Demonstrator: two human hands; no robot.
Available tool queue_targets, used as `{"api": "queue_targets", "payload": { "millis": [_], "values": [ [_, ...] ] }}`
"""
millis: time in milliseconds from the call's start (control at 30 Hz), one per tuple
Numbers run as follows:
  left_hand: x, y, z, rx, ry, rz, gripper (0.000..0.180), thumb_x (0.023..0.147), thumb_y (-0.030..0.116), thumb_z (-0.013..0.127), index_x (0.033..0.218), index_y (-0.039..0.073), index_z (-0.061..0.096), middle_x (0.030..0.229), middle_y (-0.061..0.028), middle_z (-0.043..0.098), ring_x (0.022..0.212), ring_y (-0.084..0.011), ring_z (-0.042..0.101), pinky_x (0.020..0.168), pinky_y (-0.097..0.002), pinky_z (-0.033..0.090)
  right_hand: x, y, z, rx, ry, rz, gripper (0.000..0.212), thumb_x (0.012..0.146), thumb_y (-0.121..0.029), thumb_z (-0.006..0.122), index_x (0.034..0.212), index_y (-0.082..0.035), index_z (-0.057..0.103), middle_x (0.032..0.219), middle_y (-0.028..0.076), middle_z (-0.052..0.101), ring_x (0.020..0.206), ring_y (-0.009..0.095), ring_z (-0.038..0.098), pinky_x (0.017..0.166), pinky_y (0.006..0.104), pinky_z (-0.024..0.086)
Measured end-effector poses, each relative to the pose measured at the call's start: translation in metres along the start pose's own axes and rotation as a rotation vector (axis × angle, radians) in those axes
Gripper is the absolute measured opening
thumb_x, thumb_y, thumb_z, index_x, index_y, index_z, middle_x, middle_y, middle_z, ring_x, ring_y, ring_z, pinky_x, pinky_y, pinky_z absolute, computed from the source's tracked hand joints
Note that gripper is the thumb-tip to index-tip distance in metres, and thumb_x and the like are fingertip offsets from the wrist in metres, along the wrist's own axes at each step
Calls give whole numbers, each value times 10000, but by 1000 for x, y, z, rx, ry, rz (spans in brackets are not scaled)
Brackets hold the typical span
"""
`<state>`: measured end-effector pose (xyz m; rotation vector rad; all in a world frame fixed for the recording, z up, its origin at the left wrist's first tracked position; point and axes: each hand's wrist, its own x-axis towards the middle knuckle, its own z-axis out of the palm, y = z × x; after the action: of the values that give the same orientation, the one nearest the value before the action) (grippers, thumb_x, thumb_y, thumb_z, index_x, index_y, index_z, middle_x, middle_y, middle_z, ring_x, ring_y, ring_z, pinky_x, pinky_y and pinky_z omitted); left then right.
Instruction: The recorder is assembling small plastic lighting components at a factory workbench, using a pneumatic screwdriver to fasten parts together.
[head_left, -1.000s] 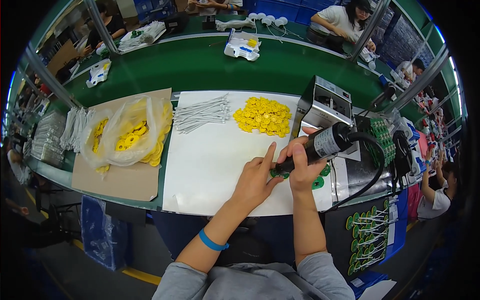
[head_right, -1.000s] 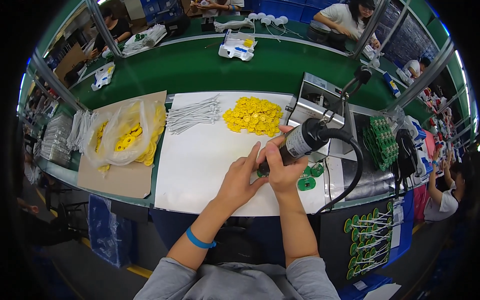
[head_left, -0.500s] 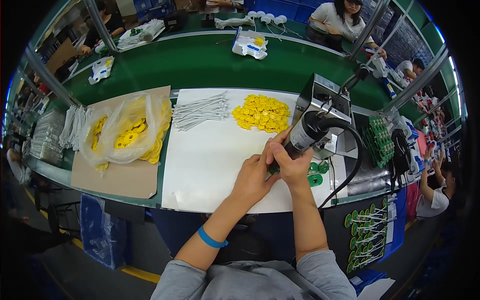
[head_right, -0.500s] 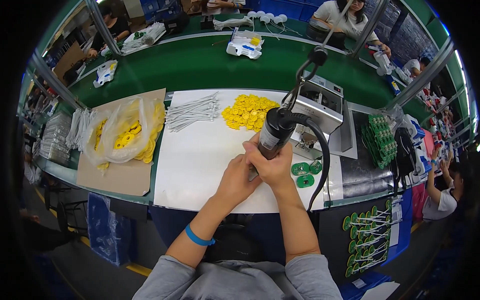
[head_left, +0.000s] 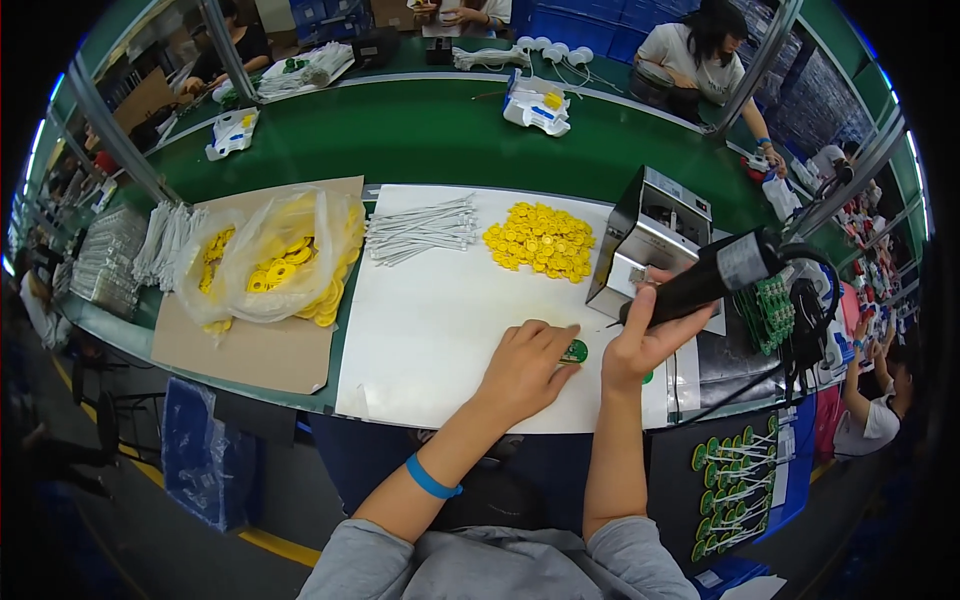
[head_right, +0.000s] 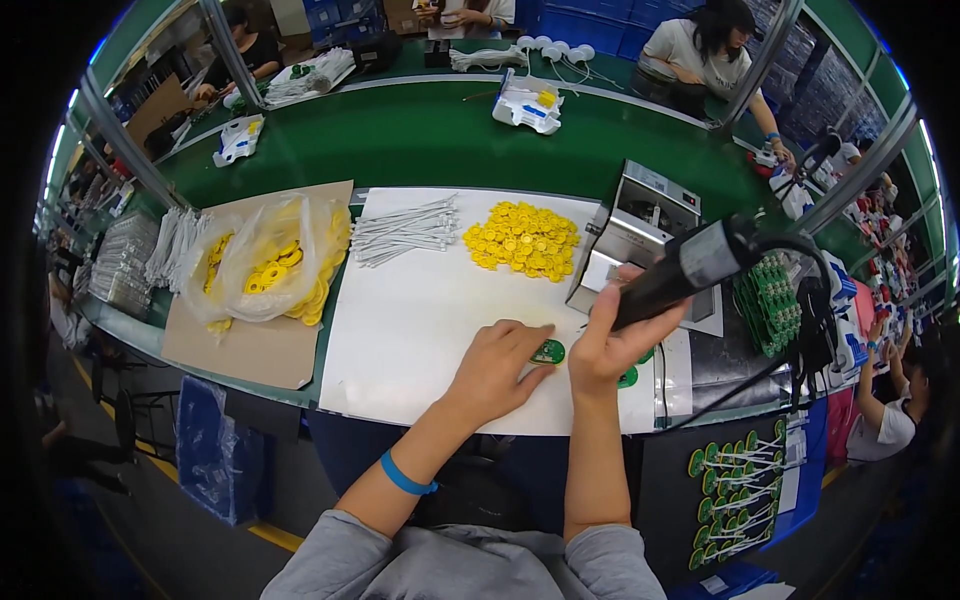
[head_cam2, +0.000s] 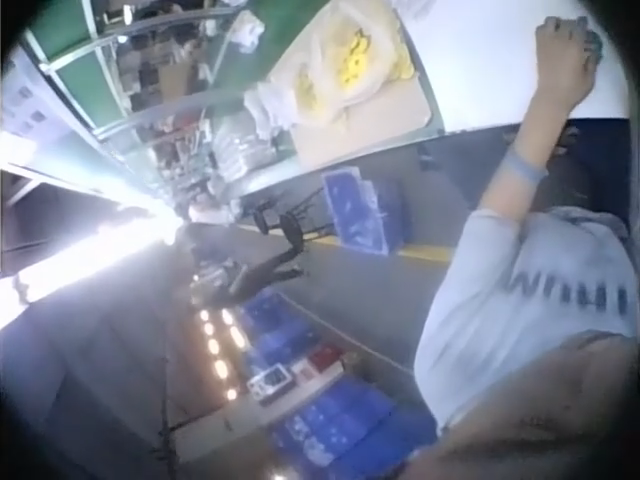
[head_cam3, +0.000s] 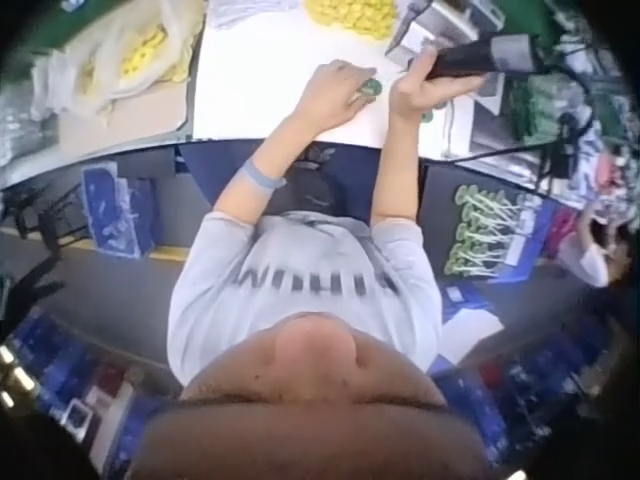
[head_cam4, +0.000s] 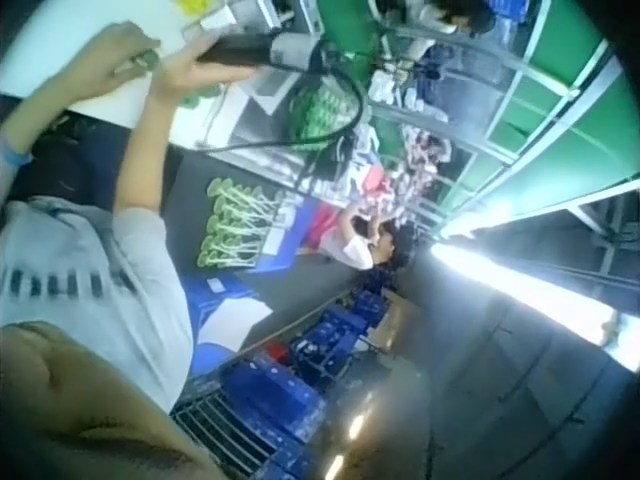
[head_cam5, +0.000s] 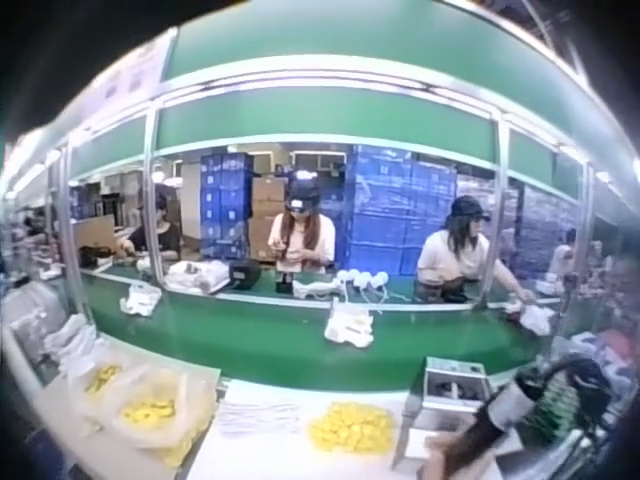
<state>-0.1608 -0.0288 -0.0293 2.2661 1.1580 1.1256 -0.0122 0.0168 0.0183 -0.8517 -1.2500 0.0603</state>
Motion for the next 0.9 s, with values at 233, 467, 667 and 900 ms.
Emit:
{"api": "queue_targets", "payload": {
  "millis": [233,467,667,900],
  "values": [
    [-4,55,-53,-120,306,369,323,774,264,915,778,86,645,943,-70,724,858,-273,706,709,-375,550,2,-19,-5,-496,93,-188,792,959,-12,636,1617,63,202,1532,254,427,1376,325,475,1176,468,356],
    [-32,103,-158,-306,170,911,207,864,81,769,730,-1,633,754,-96,594,734,-279,629,602,-340,486,-65,-16,23,-270,-368,-60,182,930,17,687,1111,29,697,959,162,733,813,254,694,667,323,519],
    [-64,78,-184,-317,278,851,267,899,49,717,660,23,600,743,-99,600,747,-248,649,609,-339,498,-70,-54,31,-819,-1052,263,381,864,-281,823,1107,-27,676,978,154,677,882,382,698,751,476,545],
    [-93,47,-211,-526,355,472,300,805,94,877,649,58,622,751,-89,681,688,-231,709,560,-304,534,-81,-53,69,-576,-1272,338,275,877,-114,759,1116,-28,654,1122,173,643,966,431,677,850,495,553]
  ]
}}
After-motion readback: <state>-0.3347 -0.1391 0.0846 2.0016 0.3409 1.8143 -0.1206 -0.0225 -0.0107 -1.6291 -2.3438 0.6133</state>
